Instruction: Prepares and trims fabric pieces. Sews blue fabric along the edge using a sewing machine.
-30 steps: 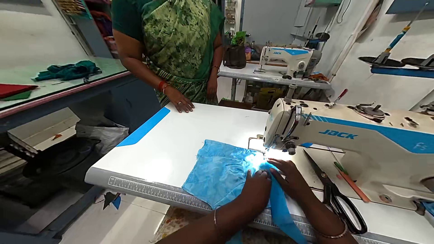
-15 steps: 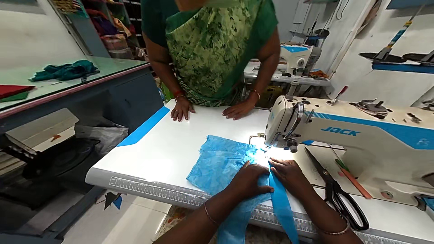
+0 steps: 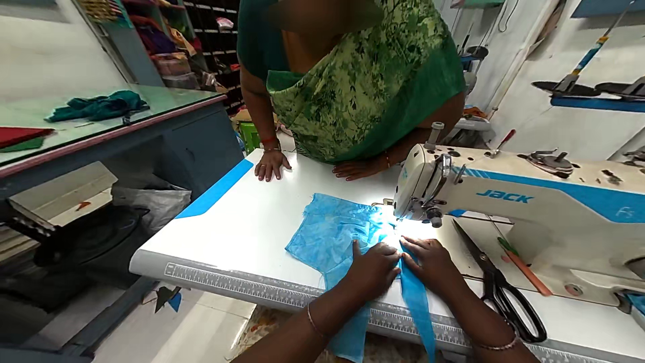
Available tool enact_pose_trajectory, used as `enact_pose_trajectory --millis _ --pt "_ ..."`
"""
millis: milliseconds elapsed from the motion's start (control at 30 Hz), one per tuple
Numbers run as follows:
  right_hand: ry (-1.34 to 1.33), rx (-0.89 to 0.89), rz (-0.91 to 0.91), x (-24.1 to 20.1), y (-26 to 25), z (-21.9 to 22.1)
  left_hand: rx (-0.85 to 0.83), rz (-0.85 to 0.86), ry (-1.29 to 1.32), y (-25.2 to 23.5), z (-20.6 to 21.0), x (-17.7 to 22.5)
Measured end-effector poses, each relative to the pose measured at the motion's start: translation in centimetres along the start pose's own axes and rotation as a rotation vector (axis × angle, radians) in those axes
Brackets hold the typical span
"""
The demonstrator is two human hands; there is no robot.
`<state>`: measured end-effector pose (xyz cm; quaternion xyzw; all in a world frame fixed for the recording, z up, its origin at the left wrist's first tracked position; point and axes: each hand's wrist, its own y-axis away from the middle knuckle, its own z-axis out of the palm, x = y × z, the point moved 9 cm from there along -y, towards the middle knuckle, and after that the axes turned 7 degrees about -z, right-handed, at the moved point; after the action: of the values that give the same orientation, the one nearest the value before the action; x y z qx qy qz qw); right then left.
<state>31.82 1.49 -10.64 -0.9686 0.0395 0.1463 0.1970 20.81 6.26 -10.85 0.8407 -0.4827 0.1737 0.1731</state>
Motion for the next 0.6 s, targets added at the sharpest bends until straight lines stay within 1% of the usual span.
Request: enact_pose_trajectory --millis 67,167,267,333,433,500,600 --pt "-0.009 0.046 -0.040 -0.1 0.0 -0.2 -0.017 0.018 0.019 -0.5 -0.4 -0.4" --pt "-0.068 0.099 -0.104 -0.5 0.2 -0.7 -0.011 0.011 -0.019 -0.9 -0.7 -0.5" --pt "-0.118 0.087 -0.055 -0.4 0.3 -0.9 0.056 0.005 -0.069 -0.6 -0.7 0.7" --pt "-0.102 0.075 -0.039 -0.3 0.3 -0.8 0.108 0.017 -0.057 -0.1 -0.5 1.3" --pt "-0.056 0.053 -0.013 -0.1 0.1 -0.5 0.042 -0.008 0.017 0.1 -0.2 0.4" --pt "-0.030 0.036 -0.005 0.1 0.0 -0.2 0.017 0.011 0.054 -0.1 -0.5 -0.2" --pt "-0.054 0.074 -0.076 -0.5 0.1 -0.6 0.010 0.053 0.046 -0.6 -0.8 -0.5"
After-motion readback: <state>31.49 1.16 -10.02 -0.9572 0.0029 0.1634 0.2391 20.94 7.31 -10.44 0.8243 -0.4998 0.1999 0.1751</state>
